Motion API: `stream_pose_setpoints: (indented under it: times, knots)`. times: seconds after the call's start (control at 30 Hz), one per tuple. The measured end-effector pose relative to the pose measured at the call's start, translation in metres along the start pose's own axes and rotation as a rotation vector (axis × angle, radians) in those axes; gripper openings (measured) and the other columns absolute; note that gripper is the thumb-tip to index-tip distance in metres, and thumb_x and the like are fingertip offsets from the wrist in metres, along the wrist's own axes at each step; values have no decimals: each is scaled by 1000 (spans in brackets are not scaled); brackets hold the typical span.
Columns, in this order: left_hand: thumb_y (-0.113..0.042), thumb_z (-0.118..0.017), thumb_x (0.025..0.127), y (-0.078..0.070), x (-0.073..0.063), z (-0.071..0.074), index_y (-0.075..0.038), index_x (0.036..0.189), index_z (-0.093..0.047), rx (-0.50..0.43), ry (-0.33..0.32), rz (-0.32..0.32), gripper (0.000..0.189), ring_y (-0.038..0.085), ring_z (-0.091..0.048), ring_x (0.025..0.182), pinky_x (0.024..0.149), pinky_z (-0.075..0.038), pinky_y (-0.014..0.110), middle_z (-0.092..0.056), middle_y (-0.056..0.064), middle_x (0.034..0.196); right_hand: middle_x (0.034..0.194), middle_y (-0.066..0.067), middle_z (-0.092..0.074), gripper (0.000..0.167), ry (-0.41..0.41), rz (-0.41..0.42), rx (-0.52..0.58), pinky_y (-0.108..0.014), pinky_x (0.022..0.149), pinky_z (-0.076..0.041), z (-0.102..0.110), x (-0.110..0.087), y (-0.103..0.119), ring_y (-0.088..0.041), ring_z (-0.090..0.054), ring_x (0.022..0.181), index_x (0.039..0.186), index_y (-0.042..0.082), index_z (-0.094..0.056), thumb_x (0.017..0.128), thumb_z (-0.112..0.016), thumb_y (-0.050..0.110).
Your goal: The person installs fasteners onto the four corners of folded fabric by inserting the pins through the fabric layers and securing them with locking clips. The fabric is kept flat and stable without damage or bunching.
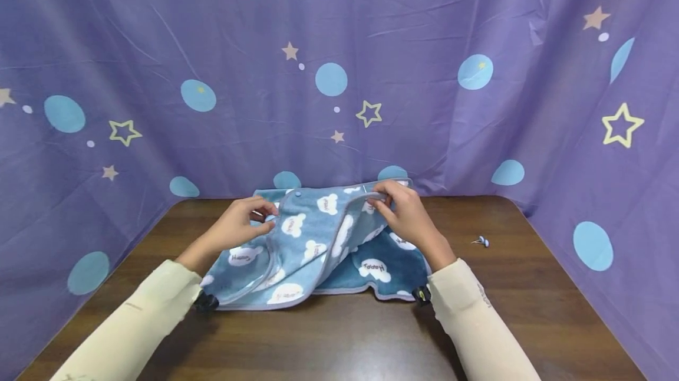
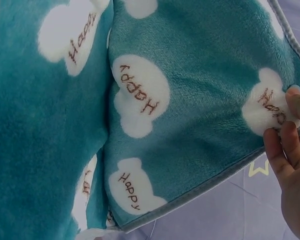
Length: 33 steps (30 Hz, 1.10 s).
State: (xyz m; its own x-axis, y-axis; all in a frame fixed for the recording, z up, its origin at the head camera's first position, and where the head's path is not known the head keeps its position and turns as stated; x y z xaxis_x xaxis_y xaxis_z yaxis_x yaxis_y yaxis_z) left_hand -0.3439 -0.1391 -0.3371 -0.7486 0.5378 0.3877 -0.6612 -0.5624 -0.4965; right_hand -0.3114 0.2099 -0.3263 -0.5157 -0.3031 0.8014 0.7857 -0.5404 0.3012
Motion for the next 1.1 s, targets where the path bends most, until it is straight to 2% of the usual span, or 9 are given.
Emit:
stream_pose_setpoints:
  times: [0.17,0.3,0.5,0.63,0.73,0.9,1.0,1.1]
  knots:
    - [-10,-72,95,-9,26,-21,-4,113,-72,-132,-35,80,18,20,-67,96,86,-58,35,-71,9,108,92,1,-68,24,29,12,1,-30,60,-48,-2,1,2,-9,-57,74,110,7,-73,87,-80,1]
    - [-15,-72,97,-16,43,-36,-8,117,-71,-256,-74,133,21,22,-68,102,89,-57,37,-71,8,112,87,2,-66,27,39,37,-2,-28,59,-47,-1,0,5,-8,-57,73,111,7,-76,86,-80,-1]
    - [-21,-72,98,-29,62,-59,-12,119,-72,-382,-121,171,23,20,-67,105,88,-57,38,-71,5,115,85,4,-65,24,51,42,-2,-27,62,-48,-2,1,7,-8,-56,73,109,9,-77,87,-80,0]
    - [-16,-75,96,-37,74,-74,-3,122,-71,-584,-166,206,29,19,-70,100,85,-58,34,-72,8,112,83,6,-63,21,56,37,12,-28,62,-48,-4,2,7,-8,-55,72,108,10,-77,88,-79,2]
    - [-7,-75,93,-42,81,-86,6,123,-67,-778,-200,242,33,17,-71,94,82,-58,31,-71,7,107,84,6,-64,19,66,35,27,-27,62,-47,-6,2,8,-8,-55,72,106,10,-76,89,-78,2]
    - [5,-70,93,-52,89,-103,12,126,-61,-1060,-226,271,35,15,-71,92,91,-57,32,-69,3,102,87,6,-67,18,70,46,32,-27,62,-48,-7,1,8,-8,-57,73,105,11,-76,88,-79,2]
    - [8,-67,95,-59,94,-111,13,130,-59,-1145,-232,251,37,16,-72,94,94,-56,32,-70,6,106,87,6,-67,18,69,51,26,-27,62,-48,-7,1,7,-8,-56,72,105,11,-76,89,-78,3]
    - [7,-66,95,-64,97,-116,12,131,-60,-1166,-248,237,36,14,-71,95,90,-57,29,-72,5,106,88,5,-68,18,74,53,25,-27,62,-48,-6,1,8,-8,-56,73,105,11,-76,89,-78,4]
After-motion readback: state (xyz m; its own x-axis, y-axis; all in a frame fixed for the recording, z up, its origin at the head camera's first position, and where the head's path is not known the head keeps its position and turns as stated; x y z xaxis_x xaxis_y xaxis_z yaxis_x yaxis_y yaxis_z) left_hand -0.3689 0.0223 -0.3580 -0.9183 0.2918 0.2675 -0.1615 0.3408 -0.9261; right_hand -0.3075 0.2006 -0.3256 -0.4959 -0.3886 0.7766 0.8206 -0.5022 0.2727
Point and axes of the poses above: each hand's wrist, its own x-axis towards the middle knuckle, its own z-axis out of the back of the hand, y = z × x, the point moved 5 cm from there along x, towards the middle knuckle
